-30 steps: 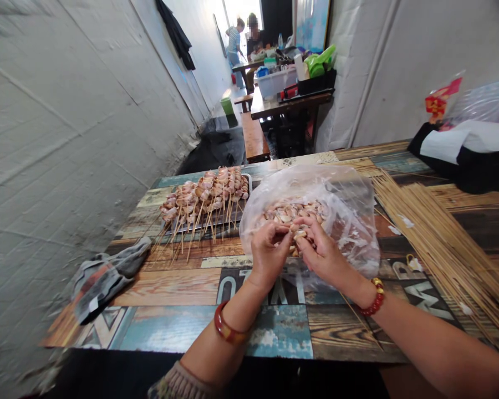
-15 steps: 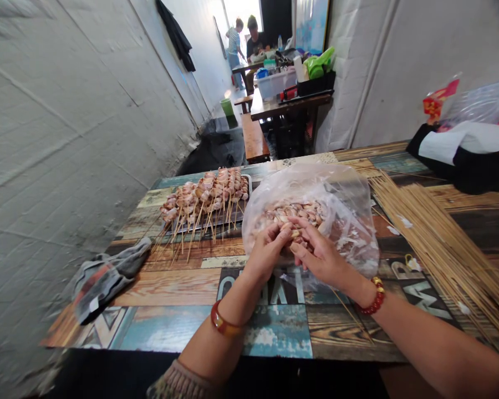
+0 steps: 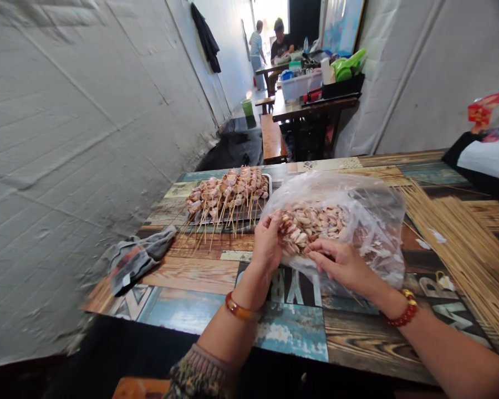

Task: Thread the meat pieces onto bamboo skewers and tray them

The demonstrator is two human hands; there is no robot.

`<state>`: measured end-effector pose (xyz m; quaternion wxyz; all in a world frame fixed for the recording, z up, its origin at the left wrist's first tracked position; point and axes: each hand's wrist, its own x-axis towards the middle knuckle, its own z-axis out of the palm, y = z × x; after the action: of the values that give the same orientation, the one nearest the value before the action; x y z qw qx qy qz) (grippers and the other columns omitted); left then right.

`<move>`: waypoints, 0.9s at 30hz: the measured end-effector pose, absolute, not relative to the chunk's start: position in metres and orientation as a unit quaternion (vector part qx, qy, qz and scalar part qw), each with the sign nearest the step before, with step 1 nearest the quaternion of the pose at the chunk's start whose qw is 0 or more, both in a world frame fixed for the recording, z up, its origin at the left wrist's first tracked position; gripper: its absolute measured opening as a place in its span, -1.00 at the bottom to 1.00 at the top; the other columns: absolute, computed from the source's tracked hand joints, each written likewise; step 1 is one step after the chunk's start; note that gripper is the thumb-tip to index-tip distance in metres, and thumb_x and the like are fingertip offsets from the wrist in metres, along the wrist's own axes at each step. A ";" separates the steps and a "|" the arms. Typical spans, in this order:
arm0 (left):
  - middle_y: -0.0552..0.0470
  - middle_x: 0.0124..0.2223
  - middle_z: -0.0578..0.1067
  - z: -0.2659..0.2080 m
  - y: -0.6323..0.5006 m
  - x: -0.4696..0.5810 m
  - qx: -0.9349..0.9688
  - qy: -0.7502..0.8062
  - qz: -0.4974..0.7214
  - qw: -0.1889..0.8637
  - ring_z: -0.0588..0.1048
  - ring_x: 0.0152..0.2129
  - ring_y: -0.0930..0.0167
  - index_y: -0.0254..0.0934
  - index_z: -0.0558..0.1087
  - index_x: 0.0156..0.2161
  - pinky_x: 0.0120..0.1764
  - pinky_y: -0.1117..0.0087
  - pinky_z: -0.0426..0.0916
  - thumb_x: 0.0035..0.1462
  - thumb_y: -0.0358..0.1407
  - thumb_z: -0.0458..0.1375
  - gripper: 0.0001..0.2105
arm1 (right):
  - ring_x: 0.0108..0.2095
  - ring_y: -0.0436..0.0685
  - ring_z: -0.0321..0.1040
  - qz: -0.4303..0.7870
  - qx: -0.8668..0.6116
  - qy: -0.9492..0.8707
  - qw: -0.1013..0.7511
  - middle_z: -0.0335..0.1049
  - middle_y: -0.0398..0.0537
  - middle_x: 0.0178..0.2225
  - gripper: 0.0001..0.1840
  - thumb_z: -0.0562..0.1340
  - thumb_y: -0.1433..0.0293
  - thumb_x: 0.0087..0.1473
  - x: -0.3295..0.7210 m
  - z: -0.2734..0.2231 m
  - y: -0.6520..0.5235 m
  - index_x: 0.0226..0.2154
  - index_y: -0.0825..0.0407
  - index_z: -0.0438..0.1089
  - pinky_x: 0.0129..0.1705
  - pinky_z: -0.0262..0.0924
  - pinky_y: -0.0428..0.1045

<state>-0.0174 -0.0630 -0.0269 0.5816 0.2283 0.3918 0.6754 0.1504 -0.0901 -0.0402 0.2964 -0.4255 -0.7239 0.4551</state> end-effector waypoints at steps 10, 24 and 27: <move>-0.13 -0.21 0.58 -0.022 -0.078 -0.009 0.263 0.326 0.545 0.726 0.55 -0.29 0.33 -0.31 0.48 -0.14 -0.25 0.38 0.40 -0.03 0.02 0.28 -0.54 | -0.65 -0.03 0.17 0.364 -0.445 -0.730 0.370 0.19 -0.24 -0.70 -0.64 0.05 0.23 0.24 0.149 -0.045 -0.089 -0.43 0.06 0.41 -0.53 0.09 -0.10; -0.08 -0.34 0.58 -0.028 -0.101 0.020 0.331 0.296 0.528 0.724 0.53 -0.19 0.21 -0.27 0.46 -0.33 -0.02 0.17 0.31 0.07 -0.04 0.17 -0.70 | -0.34 0.23 0.52 0.249 -0.461 -0.741 0.419 0.57 0.10 -0.33 -0.61 0.05 0.13 0.21 0.148 -0.083 -0.094 -0.31 0.01 0.48 -0.30 0.41 0.08; -0.11 -0.34 0.58 -0.030 -0.103 0.023 0.353 0.296 0.540 0.705 0.52 -0.17 0.20 -0.29 0.48 -0.34 0.03 0.16 0.28 0.08 -0.05 0.15 -0.70 | -0.35 0.22 0.52 0.239 -0.462 -0.745 0.419 0.57 0.10 -0.34 -0.61 0.04 0.15 0.22 0.149 -0.083 -0.094 -0.31 0.01 0.47 -0.31 0.41 0.06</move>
<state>0.0231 -0.1029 -0.0296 0.7046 0.3525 0.2957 0.5402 0.1487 -0.0942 -0.0831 0.4188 -0.4618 -0.7446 0.2386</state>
